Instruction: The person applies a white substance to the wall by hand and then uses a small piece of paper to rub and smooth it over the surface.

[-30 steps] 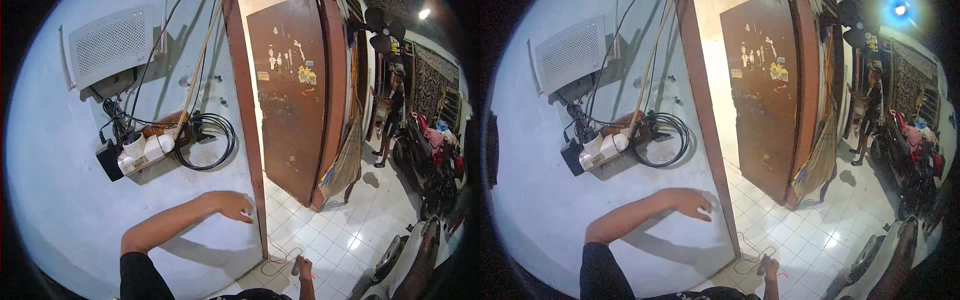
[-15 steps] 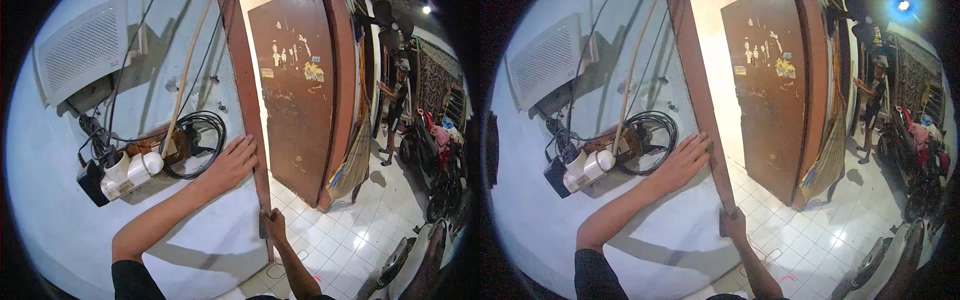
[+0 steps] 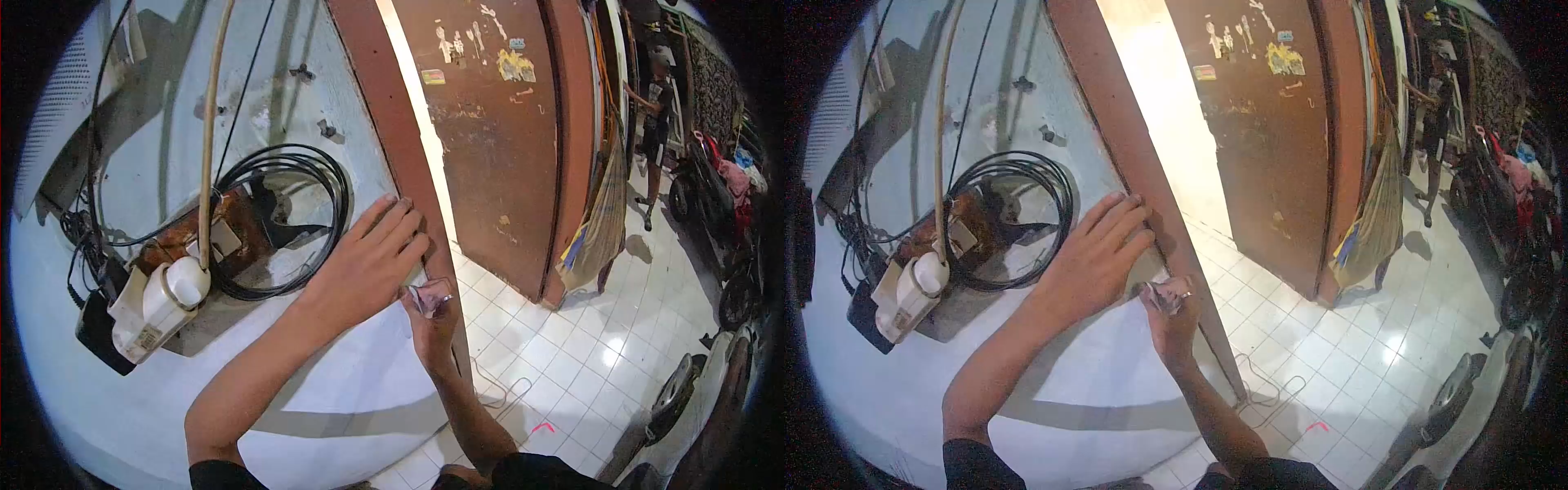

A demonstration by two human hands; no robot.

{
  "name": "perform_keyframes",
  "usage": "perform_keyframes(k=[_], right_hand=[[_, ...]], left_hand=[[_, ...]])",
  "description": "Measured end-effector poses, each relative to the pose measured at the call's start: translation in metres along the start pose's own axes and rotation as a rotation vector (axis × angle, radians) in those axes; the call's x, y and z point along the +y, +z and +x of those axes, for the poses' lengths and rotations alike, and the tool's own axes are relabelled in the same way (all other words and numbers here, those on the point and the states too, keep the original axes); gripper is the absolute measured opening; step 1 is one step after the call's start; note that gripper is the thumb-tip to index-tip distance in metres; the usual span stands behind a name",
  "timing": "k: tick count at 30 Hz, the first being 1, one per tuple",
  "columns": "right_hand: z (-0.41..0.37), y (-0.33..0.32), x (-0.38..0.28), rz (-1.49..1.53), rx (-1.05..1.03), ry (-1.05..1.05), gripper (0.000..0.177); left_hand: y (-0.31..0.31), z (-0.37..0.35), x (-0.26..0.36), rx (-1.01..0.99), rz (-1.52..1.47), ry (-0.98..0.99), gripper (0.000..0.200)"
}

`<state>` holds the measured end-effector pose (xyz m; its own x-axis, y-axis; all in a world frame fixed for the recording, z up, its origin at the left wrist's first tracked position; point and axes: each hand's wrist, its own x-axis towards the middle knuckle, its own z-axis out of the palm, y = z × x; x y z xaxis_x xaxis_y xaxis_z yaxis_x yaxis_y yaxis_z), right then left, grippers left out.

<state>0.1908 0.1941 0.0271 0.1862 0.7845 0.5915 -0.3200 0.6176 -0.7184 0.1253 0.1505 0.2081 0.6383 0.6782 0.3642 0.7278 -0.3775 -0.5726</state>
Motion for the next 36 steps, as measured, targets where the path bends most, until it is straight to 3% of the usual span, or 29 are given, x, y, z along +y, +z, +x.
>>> perform_keyframes(k=[1, 6, 9, 13, 16, 19, 20, 23, 27, 29, 31, 32, 34, 36], right_hand=[[-0.001, 0.002, 0.0, -0.016, 0.015, -0.039, 0.027], [-0.005, 0.012, 0.003, 0.133, 0.122, 0.17, 0.025], [0.011, 0.014, -0.02, 0.343, 0.135, 0.408, 0.025], [0.005, 0.014, -0.003, 0.182, 0.166, 0.387, 0.028], [-0.008, 0.009, 0.016, 0.147, 0.115, 0.197, 0.029], [-0.003, 0.01, -0.001, 0.223, 0.134, 0.253, 0.032], [-0.001, 0.012, 0.01, 0.261, 0.16, 0.185, 0.028], [0.015, 0.012, 0.009, 0.028, 0.13, 0.25, 0.023], [0.006, 0.01, 0.009, 0.227, 0.099, 0.186, 0.025], [-0.007, 0.009, 0.012, 0.257, 0.114, 0.31, 0.031], [-0.01, 0.017, 0.026, 0.26, 0.198, 0.189, 0.035], [-0.01, 0.013, 0.025, 0.082, 0.177, 0.271, 0.033], [0.002, 0.009, 0.02, -0.025, 0.125, 0.022, 0.031], [0.011, 0.011, 0.006, 0.143, 0.121, 0.186, 0.03]], left_hand=[[0.001, -0.001, 0.0, -0.005, -0.033, -0.008, 0.033], [0.004, -0.006, -0.005, 0.073, -0.169, 0.032, 0.033], [0.001, -0.005, -0.008, 0.088, -0.286, 0.047, 0.032], [0.004, -0.005, -0.009, 0.056, -0.352, 0.017, 0.032], [0.003, -0.006, -0.006, 0.084, -0.287, 0.026, 0.03], [0.0, -0.004, -0.005, 0.091, -0.3, 0.042, 0.029], [-0.001, -0.004, -0.006, 0.086, -0.319, 0.051, 0.028], [-0.004, -0.003, -0.006, 0.05, -0.353, 0.044, 0.029], [-0.006, -0.002, -0.001, 0.058, -0.356, 0.014, 0.034], [-0.01, -0.002, 0.001, 0.007, -0.347, -0.001, 0.034], [-0.008, -0.002, 0.0, -0.001, -0.263, 0.032, 0.037], [-0.006, -0.003, -0.001, 0.014, -0.255, 0.043, 0.035], [-0.008, -0.002, -0.001, -0.008, -0.251, 0.047, 0.035], [-0.007, -0.004, -0.001, -0.043, -0.237, 0.034, 0.036]])
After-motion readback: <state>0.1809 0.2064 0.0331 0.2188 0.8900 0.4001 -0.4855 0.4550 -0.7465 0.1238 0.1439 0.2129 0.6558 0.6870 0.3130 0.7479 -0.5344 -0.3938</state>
